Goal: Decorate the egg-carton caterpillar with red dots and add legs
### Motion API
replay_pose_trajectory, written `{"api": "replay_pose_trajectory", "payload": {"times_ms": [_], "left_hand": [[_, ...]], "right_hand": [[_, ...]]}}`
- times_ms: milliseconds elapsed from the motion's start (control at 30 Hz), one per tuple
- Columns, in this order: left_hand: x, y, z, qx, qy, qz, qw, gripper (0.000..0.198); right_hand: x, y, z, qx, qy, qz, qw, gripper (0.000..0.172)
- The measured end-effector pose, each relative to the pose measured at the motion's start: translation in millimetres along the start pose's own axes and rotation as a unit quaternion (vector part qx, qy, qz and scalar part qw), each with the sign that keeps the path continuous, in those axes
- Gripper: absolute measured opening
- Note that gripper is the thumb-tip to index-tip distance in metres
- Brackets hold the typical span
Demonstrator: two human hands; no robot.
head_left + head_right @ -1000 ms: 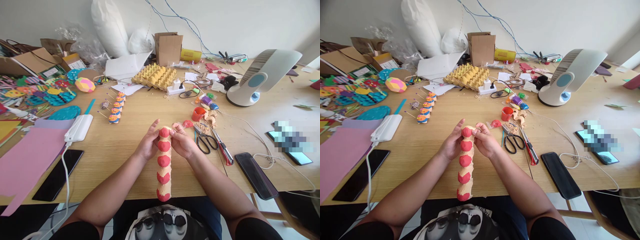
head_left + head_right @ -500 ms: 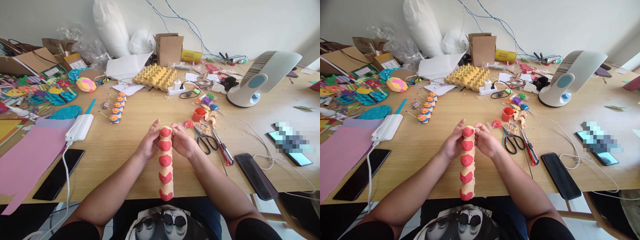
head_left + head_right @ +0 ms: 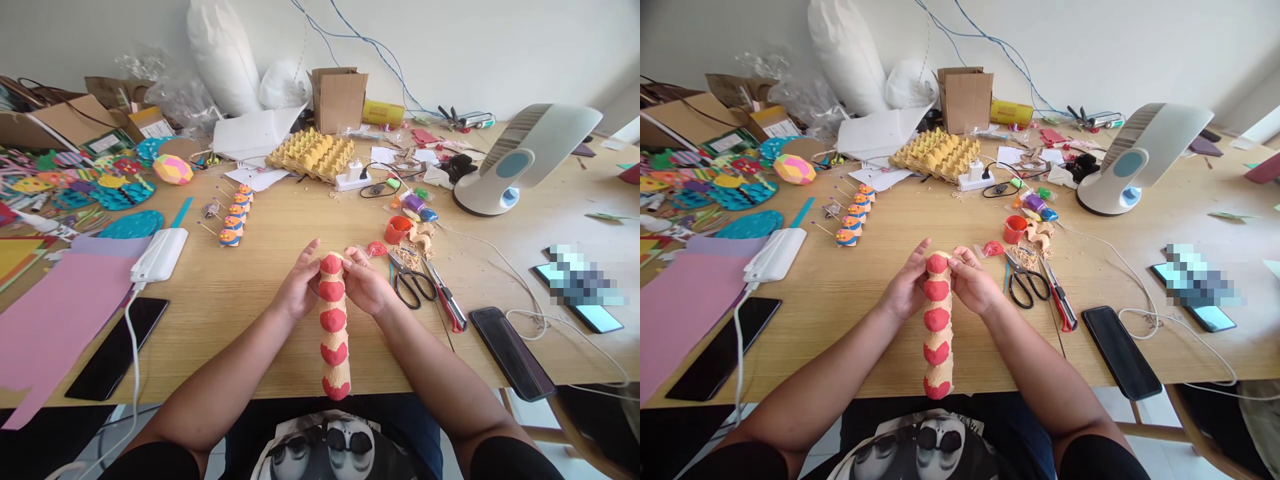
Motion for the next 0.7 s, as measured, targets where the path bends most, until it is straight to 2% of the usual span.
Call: {"api": "replay_pose_trajectory", "payload": {"times_ms": [233,500,600,700], "left_hand": [[1.5,-1.6,-1.7,-0.038,-0.033,-0.008,0.999,0.066],[4.0,-4.8,-6.1,-0.044,-0.029,0.024,0.998,0.067],[3.9,-3.9,-6.9,-0.061,-0.033,0.024,0.997,0.074],[2.6,-1.7,-5.9,-0.068,-0.035,0.014,0.997,0.072]], "right_hand": [[0.7,0.7,-1.3,-0.003,-0.011,-0.004,1.000,0.038],[0.0,2.6,-2.4,-0.025,-0.008,0.007,1.000,0.035],[-0.3,2.9,-2.4,-0.024,-0.005,0.009,1.000,0.034],[-0.6,1.7,-2.2,-0.014,-0.002,0.011,1.000,0.034]]}}
Point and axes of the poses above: each hand's wrist, its own x-axis away from the middle knuckle, its own y-axis out of the back of the hand, z = x × y, the point moved 3 cm from there along -x, towards the middle knuckle, and after that the axes turned 1 degree about y, right-handed, at the moved point
